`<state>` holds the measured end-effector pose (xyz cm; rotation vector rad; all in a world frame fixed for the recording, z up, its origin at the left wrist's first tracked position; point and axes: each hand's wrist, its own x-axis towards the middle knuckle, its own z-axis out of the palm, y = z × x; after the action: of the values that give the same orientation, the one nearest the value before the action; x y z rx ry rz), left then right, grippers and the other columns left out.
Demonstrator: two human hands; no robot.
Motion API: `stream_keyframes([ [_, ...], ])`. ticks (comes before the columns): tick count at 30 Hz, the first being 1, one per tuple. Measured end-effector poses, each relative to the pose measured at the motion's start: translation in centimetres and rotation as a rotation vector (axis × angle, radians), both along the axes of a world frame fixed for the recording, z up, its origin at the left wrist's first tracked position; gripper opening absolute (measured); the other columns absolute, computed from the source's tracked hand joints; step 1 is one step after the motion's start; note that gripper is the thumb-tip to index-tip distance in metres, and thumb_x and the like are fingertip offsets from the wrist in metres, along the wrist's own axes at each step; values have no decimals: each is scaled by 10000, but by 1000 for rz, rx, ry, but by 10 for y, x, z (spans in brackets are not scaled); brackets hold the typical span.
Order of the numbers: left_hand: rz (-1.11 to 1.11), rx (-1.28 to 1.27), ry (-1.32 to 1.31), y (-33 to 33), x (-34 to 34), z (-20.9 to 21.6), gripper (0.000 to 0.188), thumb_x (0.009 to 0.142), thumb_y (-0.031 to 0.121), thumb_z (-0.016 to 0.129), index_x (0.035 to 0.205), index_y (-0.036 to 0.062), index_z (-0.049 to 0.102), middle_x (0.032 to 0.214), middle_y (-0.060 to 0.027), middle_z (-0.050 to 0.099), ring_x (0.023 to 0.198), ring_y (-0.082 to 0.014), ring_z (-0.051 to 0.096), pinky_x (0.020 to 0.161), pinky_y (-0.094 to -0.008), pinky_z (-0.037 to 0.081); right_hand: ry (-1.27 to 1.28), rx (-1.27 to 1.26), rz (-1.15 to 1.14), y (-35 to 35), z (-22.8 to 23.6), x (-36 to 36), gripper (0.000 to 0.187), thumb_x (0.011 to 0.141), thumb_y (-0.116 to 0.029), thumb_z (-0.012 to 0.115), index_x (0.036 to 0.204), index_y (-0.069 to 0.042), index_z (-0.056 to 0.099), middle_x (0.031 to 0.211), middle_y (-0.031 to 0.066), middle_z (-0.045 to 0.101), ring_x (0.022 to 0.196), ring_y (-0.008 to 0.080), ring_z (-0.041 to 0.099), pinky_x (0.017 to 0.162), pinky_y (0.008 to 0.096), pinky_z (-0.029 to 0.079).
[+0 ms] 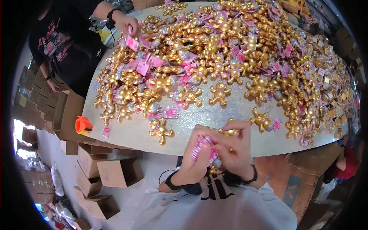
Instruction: Attaching small pink labels to gold-colored bear-shaped items for packaging.
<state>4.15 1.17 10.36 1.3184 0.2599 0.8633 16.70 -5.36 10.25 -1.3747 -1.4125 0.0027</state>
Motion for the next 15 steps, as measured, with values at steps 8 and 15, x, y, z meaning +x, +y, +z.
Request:
stream_keyframes([
  [8, 236, -244, -185, 9, -10, 1, 228, 1004, 255, 363, 1069, 37, 376, 883, -192, 582, 609, -149, 567, 484, -221, 430, -509, -429, 410, -45, -58, 39, 264, 720, -175, 707, 973, -148, 641, 965, 4, 575, 906, 206, 541, 762, 366, 430],
  [15, 368, -152, -154, 19, -15, 5, 326, 961, 233, 489, 1185, 29, 368, 761, -105, 562, 530, -101, 461, 448, -203, 333, -640, -366, 272, -45, -98, 15, 258, 737, -182, 657, 989, -153, 613, 1005, -34, 592, 1002, 189, 523, 858, 355, 400],
])
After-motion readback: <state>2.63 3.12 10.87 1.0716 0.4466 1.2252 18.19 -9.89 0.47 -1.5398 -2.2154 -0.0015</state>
